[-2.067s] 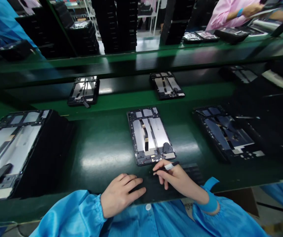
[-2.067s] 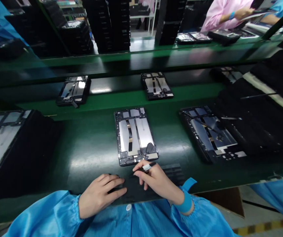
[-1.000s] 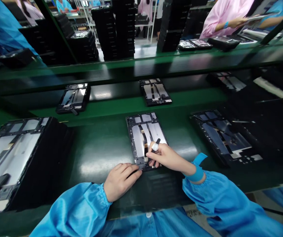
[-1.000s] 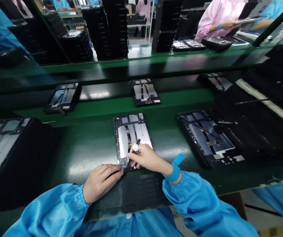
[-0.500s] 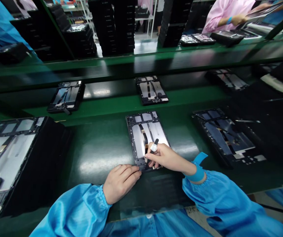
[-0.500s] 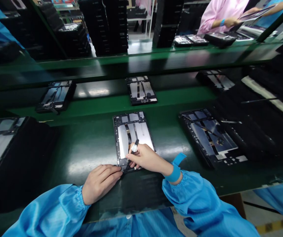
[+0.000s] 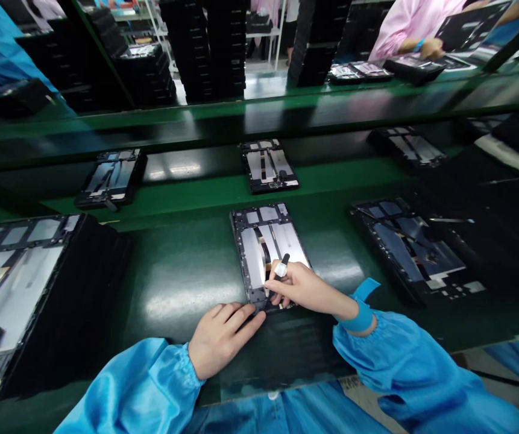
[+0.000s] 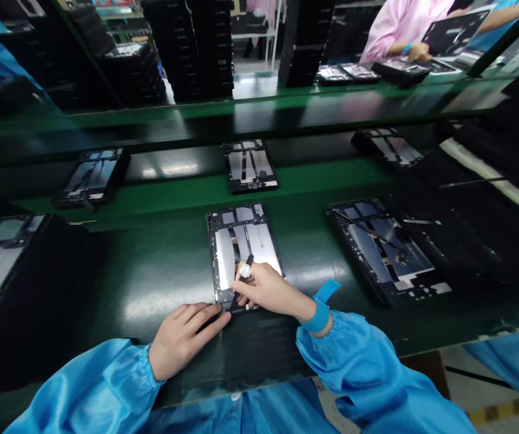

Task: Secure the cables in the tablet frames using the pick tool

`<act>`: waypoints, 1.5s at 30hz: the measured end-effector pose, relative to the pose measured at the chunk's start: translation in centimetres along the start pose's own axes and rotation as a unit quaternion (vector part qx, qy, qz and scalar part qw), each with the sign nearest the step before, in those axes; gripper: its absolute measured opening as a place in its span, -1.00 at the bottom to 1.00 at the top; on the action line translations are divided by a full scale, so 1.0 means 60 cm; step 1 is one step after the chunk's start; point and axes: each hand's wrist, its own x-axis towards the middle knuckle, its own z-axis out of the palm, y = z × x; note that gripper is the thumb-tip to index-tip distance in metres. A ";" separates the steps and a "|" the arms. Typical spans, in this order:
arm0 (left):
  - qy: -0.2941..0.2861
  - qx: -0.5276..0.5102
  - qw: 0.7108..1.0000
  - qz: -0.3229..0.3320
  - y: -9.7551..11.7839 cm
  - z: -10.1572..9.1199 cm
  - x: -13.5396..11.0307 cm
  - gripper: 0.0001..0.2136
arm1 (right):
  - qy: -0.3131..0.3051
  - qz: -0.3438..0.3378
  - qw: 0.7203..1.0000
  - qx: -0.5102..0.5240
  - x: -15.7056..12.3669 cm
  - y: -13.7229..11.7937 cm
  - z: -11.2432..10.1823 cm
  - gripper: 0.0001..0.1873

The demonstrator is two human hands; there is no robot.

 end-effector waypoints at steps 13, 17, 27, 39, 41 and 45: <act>0.003 -0.039 0.999 -0.024 0.000 0.006 0.002 -0.72 | 0.114 -0.099 0.980 -0.128 -0.054 0.031 -0.027 -0.83; 0.026 -0.035 0.999 -0.027 0.000 0.009 0.001 -0.73 | 0.102 -0.097 0.987 -0.082 -0.050 0.032 -0.023 -0.84; 0.035 -0.031 0.999 -0.022 0.002 0.015 0.001 -0.76 | 0.099 -0.050 0.994 0.013 -0.042 0.036 -0.020 -0.84; 0.028 -0.032 0.999 -0.028 0.002 0.018 -0.001 -0.76 | 0.111 -0.087 0.987 -0.080 -0.050 0.038 -0.023 -0.86; 0.028 -0.032 0.999 -0.029 0.002 0.018 -0.001 -0.76 | 0.108 -0.092 0.987 -0.074 -0.051 0.037 -0.022 -0.85; 0.025 -0.032 0.999 -0.033 0.003 0.019 -0.002 -0.76 | 0.104 -0.085 0.991 0.001 -0.048 0.040 -0.020 -0.83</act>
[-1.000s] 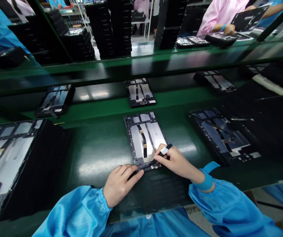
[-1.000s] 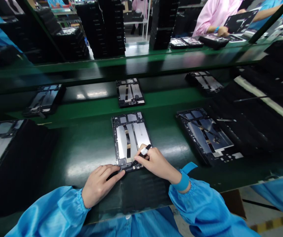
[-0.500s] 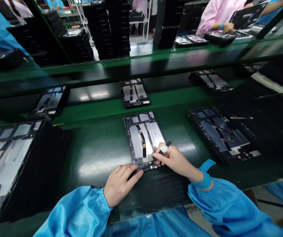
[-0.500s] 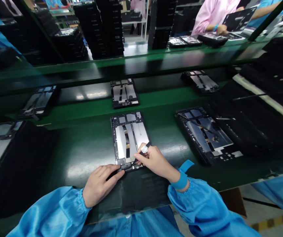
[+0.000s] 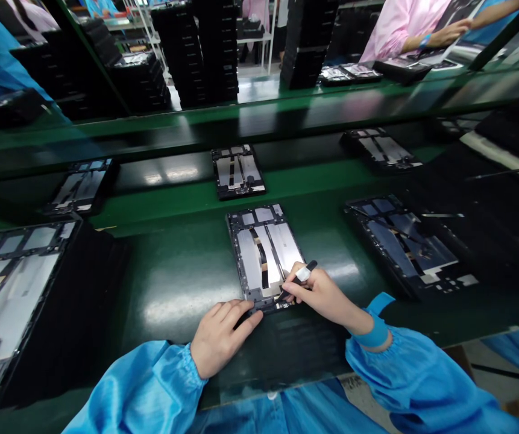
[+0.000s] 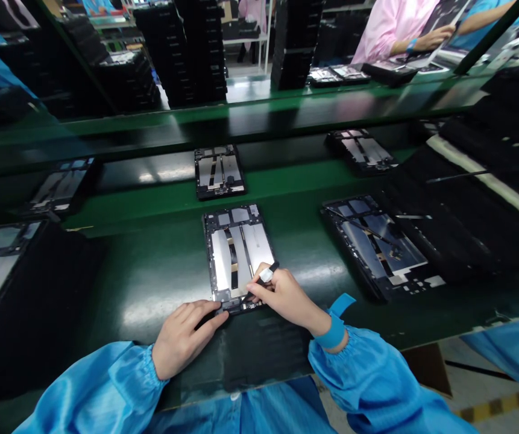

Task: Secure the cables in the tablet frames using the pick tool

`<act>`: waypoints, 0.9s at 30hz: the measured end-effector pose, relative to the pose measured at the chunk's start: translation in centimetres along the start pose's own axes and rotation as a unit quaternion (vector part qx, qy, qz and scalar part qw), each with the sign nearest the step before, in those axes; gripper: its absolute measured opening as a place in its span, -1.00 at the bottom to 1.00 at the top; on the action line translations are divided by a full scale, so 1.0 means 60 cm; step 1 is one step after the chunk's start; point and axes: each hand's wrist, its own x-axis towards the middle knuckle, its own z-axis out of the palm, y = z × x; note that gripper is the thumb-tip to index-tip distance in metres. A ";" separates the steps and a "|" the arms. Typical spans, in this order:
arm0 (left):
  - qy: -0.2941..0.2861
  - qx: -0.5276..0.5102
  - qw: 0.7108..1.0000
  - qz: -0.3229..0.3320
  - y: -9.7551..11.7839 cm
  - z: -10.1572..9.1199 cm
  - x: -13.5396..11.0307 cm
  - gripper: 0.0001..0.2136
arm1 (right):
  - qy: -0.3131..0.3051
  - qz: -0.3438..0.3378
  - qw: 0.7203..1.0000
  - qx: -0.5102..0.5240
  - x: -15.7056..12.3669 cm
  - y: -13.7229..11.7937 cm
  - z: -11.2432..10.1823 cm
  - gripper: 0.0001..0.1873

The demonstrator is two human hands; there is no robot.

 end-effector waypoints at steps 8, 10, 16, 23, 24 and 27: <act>-0.021 0.025 0.999 0.009 0.000 -0.002 0.002 -0.68 | 0.020 0.026 0.999 0.008 0.001 -0.004 0.005 -0.82; -0.026 0.040 0.999 0.019 0.000 -0.004 0.004 -0.65 | 0.023 0.025 0.999 0.007 0.001 -0.007 0.006 -0.83; -0.034 0.057 0.998 0.008 0.004 -0.002 0.003 -0.67 | 0.021 0.013 1.000 -0.015 0.001 -0.011 0.005 -0.84; -0.036 0.026 0.999 -0.022 0.004 0.003 0.003 -0.70 | 0.016 0.016 1.000 -0.021 0.002 -0.013 0.006 -0.85; -0.037 0.019 0.999 -0.029 0.005 0.002 0.007 -0.71 | 0.016 0.016 0.999 -0.022 0.002 -0.013 0.006 -0.85; -0.054 0.004 0.997 -0.047 0.013 -0.002 0.024 -0.73 | 0.020 0.005 0.999 -0.033 0.002 -0.013 0.007 -0.84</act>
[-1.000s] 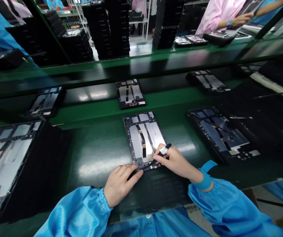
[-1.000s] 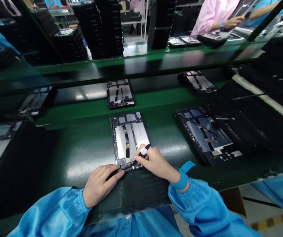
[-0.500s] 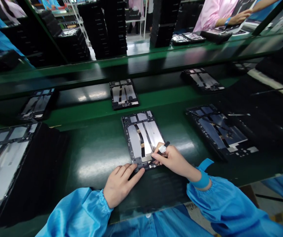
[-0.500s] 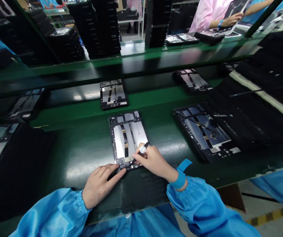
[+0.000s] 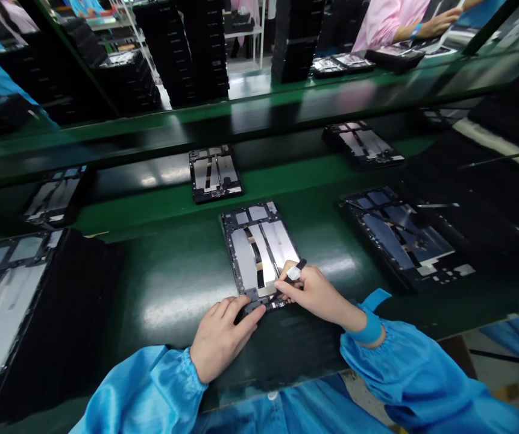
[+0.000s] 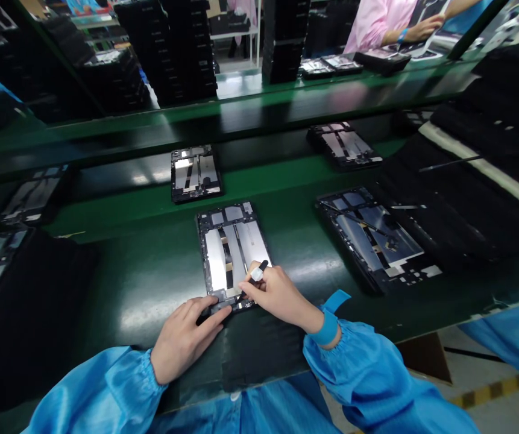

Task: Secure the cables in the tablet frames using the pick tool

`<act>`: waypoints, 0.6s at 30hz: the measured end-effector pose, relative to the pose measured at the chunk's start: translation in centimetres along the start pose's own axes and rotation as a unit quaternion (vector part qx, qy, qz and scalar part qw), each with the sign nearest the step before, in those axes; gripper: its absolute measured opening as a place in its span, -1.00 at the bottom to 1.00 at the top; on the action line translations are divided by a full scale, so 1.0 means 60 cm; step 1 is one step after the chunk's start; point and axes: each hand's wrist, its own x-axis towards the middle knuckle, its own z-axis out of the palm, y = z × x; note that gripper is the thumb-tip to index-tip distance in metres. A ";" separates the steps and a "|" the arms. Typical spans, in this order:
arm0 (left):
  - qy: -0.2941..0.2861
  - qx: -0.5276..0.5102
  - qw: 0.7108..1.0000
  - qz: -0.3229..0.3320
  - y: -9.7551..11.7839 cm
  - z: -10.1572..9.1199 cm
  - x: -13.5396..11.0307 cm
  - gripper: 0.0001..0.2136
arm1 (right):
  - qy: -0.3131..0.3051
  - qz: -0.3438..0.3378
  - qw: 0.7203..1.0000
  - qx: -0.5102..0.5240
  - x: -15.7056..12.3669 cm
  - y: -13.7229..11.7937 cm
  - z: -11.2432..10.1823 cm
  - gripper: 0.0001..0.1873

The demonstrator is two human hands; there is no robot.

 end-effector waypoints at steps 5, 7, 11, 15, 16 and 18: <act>-0.041 -0.006 0.999 -0.006 0.002 -0.008 0.012 -0.69 | 0.026 -0.014 0.999 -0.013 0.000 0.005 0.000 -0.79; -0.030 -0.030 0.999 0.011 -0.007 -0.009 0.002 -0.69 | 0.034 -0.007 0.999 -0.006 0.002 0.009 0.000 -0.78; 0.012 -0.069 0.997 0.019 -0.025 -0.007 -0.016 -0.72 | 0.049 -0.002 0.999 0.014 0.004 0.014 0.002 -0.78; 0.056 -0.052 0.996 0.039 -0.030 0.000 -0.001 -0.81 | 0.051 0.000 0.998 0.038 0.001 0.020 0.006 -0.77; 0.056 -0.042 0.996 0.057 -0.031 0.002 0.007 -0.79 | 0.061 -0.010 0.997 0.046 -0.001 0.023 0.007 -0.77; 0.035 -0.019 0.995 0.089 -0.034 0.005 0.027 -0.75 | 0.120 -0.054 0.990 0.056 -0.007 0.034 0.008 -0.77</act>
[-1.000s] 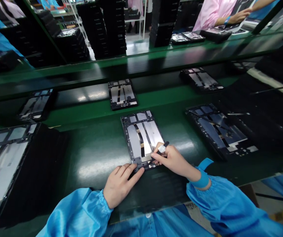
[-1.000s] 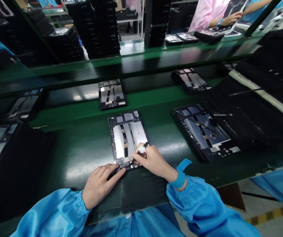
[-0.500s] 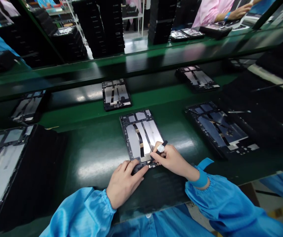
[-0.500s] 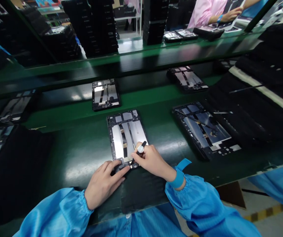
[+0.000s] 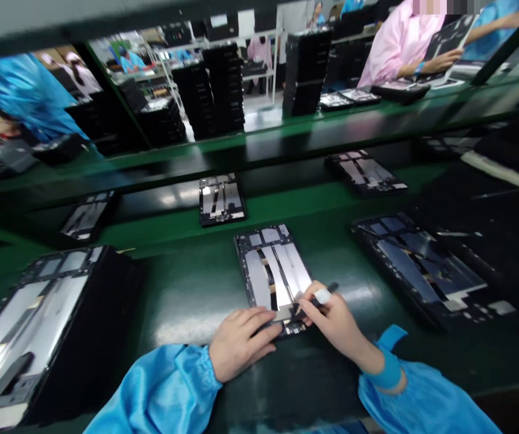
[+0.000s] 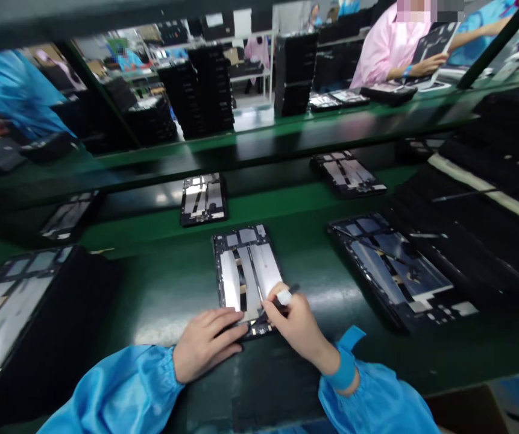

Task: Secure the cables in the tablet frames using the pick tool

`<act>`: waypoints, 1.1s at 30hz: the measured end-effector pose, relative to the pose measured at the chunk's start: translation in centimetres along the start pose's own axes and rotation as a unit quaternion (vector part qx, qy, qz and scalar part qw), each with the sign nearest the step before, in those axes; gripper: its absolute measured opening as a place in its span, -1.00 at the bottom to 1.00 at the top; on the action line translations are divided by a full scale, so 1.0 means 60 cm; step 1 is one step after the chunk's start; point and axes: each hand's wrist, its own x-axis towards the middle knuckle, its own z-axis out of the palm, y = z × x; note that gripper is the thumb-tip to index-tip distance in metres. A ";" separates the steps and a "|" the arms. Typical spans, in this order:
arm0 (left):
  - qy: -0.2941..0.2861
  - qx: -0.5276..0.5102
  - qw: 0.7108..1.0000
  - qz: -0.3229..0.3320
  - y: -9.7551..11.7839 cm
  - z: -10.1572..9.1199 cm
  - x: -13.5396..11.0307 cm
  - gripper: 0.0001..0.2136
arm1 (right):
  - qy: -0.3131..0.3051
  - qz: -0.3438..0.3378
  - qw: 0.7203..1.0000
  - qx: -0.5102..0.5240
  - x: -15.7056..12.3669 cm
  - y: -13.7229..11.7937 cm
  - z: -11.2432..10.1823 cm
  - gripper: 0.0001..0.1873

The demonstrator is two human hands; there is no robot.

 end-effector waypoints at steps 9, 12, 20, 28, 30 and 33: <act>-0.022 0.070 0.995 -0.069 -0.109 0.065 0.210 -0.61 | 0.203 -0.070 0.976 0.038 0.002 0.048 -0.004 -0.74; -0.002 0.082 0.984 -0.156 -0.190 0.084 0.288 -0.65 | 0.139 -0.022 0.989 0.037 0.020 0.051 0.004 -0.60; 0.086 0.077 0.863 -0.492 -0.399 -0.021 0.220 -0.69 | 0.016 0.029 0.998 0.050 0.049 0.063 0.025 -0.50; 0.135 -0.094 0.723 -0.671 -0.468 -0.072 0.127 -0.68 | 0.014 0.021 0.997 0.069 0.058 0.059 0.031 -0.54; 0.174 -0.130 0.703 -0.677 -0.457 -0.061 0.136 -0.68 | 0.025 0.009 0.996 0.080 0.060 0.059 0.030 -0.51; 0.232 -0.187 0.676 -0.674 -0.421 -0.058 0.135 -0.68 | 0.043 0.009 0.994 0.103 0.063 0.059 0.024 -0.43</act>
